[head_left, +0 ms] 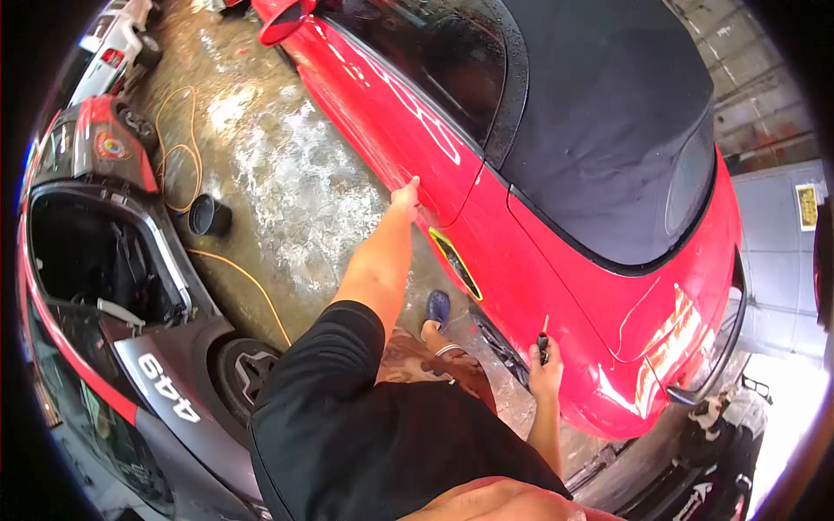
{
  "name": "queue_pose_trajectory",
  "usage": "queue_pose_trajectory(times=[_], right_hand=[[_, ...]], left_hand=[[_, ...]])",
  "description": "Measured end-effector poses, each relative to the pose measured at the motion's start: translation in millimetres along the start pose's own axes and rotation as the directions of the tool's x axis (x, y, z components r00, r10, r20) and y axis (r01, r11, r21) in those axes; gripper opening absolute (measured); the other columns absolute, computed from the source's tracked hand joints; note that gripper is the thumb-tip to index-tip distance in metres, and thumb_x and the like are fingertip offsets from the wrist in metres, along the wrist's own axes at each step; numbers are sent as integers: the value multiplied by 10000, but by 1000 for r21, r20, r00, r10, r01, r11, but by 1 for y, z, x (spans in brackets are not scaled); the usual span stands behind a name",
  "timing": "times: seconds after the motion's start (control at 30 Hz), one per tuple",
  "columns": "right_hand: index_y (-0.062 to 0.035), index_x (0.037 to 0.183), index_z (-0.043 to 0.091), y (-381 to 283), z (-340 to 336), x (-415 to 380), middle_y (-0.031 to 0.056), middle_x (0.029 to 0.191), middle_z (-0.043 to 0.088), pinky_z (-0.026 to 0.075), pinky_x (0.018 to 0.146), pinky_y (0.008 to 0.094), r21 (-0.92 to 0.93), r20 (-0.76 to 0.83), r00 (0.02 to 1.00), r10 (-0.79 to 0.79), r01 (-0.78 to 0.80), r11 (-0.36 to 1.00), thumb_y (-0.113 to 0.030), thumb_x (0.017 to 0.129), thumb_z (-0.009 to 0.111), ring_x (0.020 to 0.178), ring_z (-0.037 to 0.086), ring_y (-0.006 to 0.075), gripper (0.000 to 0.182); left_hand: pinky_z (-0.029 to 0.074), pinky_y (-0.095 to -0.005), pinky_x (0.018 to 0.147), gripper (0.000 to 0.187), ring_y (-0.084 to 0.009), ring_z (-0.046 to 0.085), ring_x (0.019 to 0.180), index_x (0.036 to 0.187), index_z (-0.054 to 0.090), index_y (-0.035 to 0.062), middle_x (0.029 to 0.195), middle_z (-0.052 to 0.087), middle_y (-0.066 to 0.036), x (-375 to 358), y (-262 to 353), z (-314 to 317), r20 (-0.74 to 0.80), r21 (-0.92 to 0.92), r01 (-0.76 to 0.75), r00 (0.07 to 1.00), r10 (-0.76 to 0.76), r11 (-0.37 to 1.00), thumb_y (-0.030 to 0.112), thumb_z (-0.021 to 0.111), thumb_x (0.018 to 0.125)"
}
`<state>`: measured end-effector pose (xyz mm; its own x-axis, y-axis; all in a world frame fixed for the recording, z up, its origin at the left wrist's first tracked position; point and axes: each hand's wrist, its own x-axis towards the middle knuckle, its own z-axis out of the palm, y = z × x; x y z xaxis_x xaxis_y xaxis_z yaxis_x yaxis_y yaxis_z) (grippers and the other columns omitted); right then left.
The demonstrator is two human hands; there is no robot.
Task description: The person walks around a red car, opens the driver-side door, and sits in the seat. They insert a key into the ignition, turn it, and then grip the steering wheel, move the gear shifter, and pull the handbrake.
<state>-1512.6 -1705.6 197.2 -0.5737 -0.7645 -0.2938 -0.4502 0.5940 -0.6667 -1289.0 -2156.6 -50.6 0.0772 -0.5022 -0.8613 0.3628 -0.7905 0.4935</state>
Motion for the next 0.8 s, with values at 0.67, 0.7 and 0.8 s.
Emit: queue_pose_trajectory(times=[0.67, 0.7, 0.8], right_hand=[[-43, 1276, 586, -133, 131, 1, 187, 987, 713, 547, 779, 415, 21, 103, 976, -191, 190, 982, -356, 942, 691, 882, 713, 336, 470], [-42, 1274, 587, -138, 135, 12, 184, 988, 714, 546, 780, 413, 18, 113, 969, -220, 220, 975, -364, 943, 687, 882, 712, 334, 473], [-35, 1275, 587, -164, 150, 40, 182, 1032, 709, 524, 859, 421, 73, 135, 971, -198, 190, 979, -351, 943, 682, 964, 697, 332, 468]], left_hand=[[278, -337, 442, 532, -116, 419, 474, 781, 668, 52, 623, 548, 1, -48, 32, -274, -85, 392, -226, 956, 280, 892, 574, 716, 874], [284, -341, 440, 535, -122, 429, 479, 765, 657, 59, 621, 545, -2, -55, 40, -302, -96, 390, -216, 957, 272, 895, 580, 720, 867], [319, -312, 437, 428, -139, 497, 511, 908, 659, 106, 698, 611, 0, -48, 58, -389, -194, 364, -76, 968, 156, 928, 533, 693, 909]])
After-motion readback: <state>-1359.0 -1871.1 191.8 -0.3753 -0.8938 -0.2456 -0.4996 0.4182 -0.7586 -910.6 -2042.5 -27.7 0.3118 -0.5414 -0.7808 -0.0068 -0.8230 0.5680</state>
